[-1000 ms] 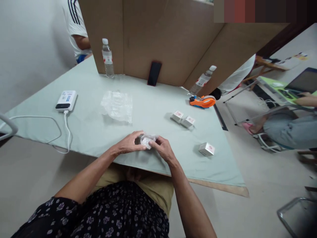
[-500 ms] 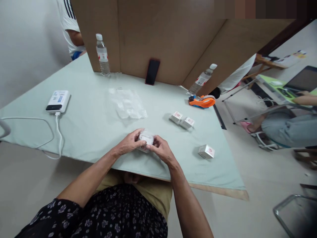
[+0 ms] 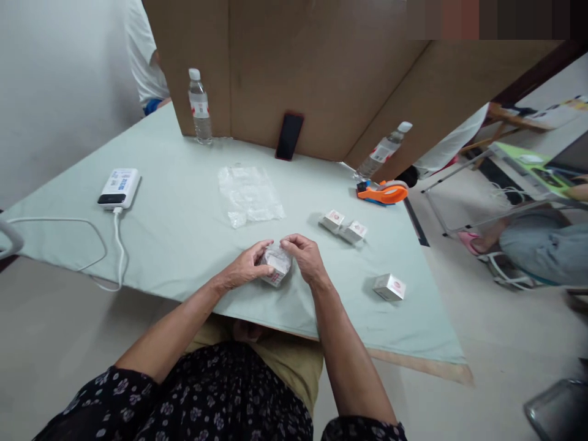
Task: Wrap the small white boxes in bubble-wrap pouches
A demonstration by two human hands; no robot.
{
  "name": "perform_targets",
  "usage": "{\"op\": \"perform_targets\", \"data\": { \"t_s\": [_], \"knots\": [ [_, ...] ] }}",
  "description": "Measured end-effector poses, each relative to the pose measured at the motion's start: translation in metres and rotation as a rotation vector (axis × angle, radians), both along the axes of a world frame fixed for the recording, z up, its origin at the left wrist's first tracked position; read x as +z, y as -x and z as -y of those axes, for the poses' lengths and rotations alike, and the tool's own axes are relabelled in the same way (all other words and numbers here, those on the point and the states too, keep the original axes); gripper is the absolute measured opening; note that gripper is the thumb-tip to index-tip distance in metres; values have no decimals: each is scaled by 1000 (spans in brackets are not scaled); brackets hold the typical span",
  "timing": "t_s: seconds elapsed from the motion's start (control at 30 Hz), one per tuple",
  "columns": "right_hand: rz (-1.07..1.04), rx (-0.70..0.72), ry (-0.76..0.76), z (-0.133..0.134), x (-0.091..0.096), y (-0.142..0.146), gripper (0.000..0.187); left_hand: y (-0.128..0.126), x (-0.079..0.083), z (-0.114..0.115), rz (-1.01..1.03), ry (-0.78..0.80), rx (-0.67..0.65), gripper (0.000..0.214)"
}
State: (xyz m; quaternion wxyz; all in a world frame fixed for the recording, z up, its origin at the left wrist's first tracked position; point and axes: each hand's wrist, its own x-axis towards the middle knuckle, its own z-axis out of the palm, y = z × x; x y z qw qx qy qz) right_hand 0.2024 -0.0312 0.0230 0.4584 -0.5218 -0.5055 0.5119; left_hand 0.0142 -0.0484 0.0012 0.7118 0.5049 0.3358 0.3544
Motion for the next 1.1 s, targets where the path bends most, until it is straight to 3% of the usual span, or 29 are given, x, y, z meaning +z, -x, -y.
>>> {"op": "perform_targets", "data": {
  "t_s": [0.17, 0.33, 0.47, 0.73, 0.87, 1.0, 1.1],
  "knots": [
    [300, -22, -230, 25, 4, 6, 16, -1, -2, -2, -75, -56, 19, 53],
    [636, 38, -392, 45, 6, 3, 18, -1, 0, -2, -106, -89, 37, 44],
    [732, 158, -465, 53, 5, -3, 20, -1, 2, -1, -162, -114, 54, 43],
    [833, 185, -513, 53, -2, -4, 23, 8, 2, 0, -148, -135, -4, 55],
    [905, 240, -535, 57, 0, -1, 45, 6, -1, -1, -159, -128, 21, 50],
    [996, 191, -526, 58, 3, -3, 42, -6, 1, -1, -265, -175, 60, 52],
    [1020, 97, -514, 47, 2, -28, 39, -12, 5, 4, -360, -227, 98, 66]
  ]
}}
